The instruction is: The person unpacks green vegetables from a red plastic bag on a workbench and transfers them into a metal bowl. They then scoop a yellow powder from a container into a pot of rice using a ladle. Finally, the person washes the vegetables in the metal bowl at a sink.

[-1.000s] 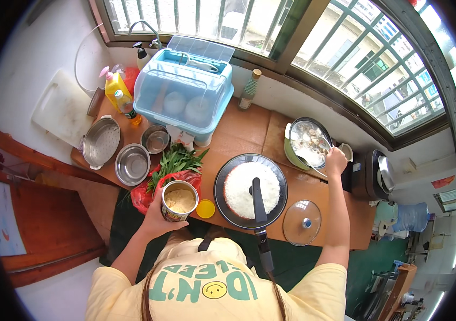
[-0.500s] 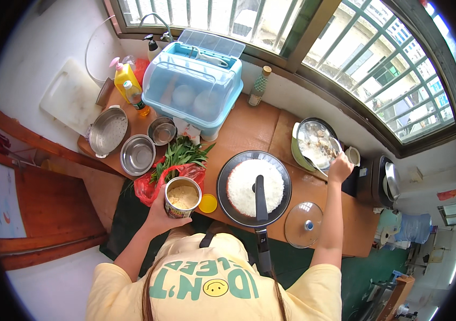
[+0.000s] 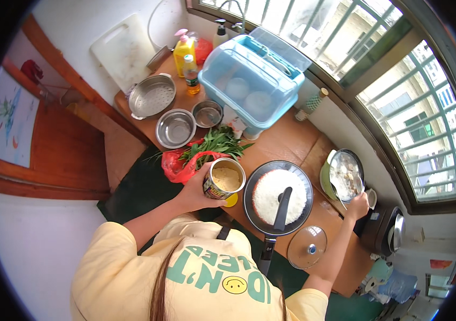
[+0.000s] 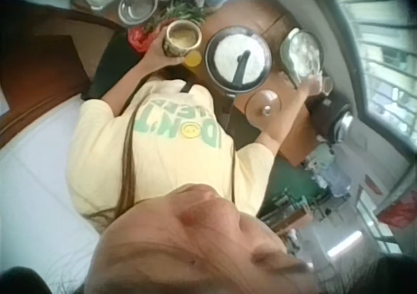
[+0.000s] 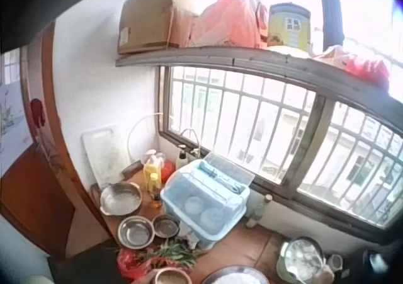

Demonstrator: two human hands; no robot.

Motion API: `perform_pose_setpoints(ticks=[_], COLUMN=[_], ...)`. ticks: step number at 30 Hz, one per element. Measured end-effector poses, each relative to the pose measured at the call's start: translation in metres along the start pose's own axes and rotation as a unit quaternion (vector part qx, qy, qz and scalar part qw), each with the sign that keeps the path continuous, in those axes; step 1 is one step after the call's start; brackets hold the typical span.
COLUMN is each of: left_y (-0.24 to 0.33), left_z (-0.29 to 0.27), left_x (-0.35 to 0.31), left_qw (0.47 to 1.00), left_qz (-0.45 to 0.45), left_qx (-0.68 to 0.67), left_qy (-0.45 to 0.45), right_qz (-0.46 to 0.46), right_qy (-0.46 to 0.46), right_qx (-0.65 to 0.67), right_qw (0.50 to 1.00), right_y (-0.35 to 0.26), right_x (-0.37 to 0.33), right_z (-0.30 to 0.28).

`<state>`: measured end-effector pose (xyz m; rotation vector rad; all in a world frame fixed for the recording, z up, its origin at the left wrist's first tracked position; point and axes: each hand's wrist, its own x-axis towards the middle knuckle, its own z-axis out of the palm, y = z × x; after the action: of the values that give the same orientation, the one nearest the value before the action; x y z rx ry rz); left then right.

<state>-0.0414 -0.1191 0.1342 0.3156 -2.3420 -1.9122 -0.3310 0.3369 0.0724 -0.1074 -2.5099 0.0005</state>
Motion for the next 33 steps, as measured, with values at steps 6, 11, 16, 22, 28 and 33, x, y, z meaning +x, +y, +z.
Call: perform_pose_setpoints(ticks=[6,11,16,22,28,33], left_y=[-0.023,-0.030,-0.040,-0.067,-0.084,-0.111], left_z=[-0.018,-0.032,-0.055,-0.102,-0.173,-0.250], left_x=[-0.019,-0.023,-0.034,-0.018,0.005,0.009], left_qw=[0.997,0.994,0.991,0.988,0.991,0.981], left_qz=[-0.015,-0.029,-0.034,0.006,0.053,0.085], left_qx=[-0.015,-0.057,-0.046,-0.007,-0.043,0.127], left_qy=[0.071,0.083,0.122,0.155,0.114,0.120], right_qz=[0.019,-0.023,0.074,0.010,0.190,0.305], right_qy=[0.206,-0.075,0.026,-0.242,-0.488,-0.520], right_qx=[0.103,-0.090,0.192,0.569,0.637,0.553], right_qw=[0.973,0.993,0.978,0.786,0.566,0.576], right_y=[-0.028,0.021,-0.091,-0.307,-0.468,-0.546], right_x=[0.030,-0.014,-0.031,-0.096,-0.175,-0.185], right_z=[-0.078,0.033,-0.012,-0.058,0.011,0.041])
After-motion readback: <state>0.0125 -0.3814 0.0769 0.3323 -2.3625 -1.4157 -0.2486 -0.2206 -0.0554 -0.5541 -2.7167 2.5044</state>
